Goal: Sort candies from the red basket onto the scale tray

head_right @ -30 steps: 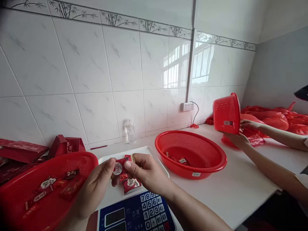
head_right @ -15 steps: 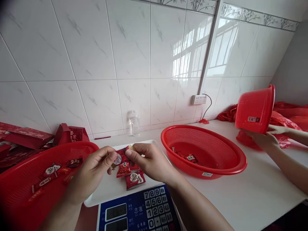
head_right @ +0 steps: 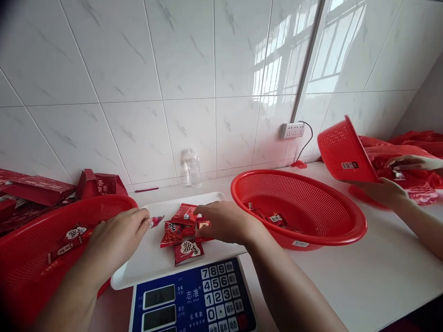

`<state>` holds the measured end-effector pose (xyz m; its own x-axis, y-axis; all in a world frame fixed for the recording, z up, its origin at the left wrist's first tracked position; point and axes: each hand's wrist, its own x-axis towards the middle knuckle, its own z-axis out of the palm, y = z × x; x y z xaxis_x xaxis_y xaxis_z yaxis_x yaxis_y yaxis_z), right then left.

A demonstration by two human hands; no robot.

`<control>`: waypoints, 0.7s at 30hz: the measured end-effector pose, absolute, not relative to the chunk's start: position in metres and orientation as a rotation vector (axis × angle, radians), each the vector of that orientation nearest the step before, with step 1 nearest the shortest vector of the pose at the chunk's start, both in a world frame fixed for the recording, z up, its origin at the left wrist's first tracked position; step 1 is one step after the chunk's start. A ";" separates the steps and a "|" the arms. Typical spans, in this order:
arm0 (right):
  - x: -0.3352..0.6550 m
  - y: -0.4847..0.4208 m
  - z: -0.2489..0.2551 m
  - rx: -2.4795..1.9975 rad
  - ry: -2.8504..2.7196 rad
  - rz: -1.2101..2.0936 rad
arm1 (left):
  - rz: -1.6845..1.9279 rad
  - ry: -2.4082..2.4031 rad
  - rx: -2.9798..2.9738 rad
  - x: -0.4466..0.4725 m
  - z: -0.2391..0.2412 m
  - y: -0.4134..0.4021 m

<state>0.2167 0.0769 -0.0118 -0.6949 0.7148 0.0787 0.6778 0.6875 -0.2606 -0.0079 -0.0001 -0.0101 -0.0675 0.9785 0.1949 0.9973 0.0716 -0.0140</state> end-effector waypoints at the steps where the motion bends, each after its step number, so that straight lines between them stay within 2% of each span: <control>1: 0.216 0.077 -0.013 -1.121 -2.745 0.336 | -0.152 -2.190 -2.109 -0.006 -0.010 -0.001; 6: 0.207 0.078 -0.016 -1.098 -2.786 0.320 | -0.203 -2.210 -2.404 0.001 -0.011 -0.007; 11: 0.197 0.082 -0.027 -1.088 -2.804 0.266 | -0.453 -1.917 -2.621 -0.001 -0.020 -0.002; 14: 0.195 0.084 -0.031 -1.085 -2.812 0.268 | -0.460 -1.872 -2.798 -0.003 -0.027 0.000; 21: 0.197 0.084 -0.031 -1.079 -2.802 0.292 | -0.491 -1.941 -2.747 -0.001 -0.034 0.002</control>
<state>0.1975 0.0839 -0.0308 -0.7372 0.6740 0.0467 0.6499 0.7263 -0.2238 -0.0008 0.0024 -0.0336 0.3179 0.9444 0.0841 0.8709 -0.3259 0.3679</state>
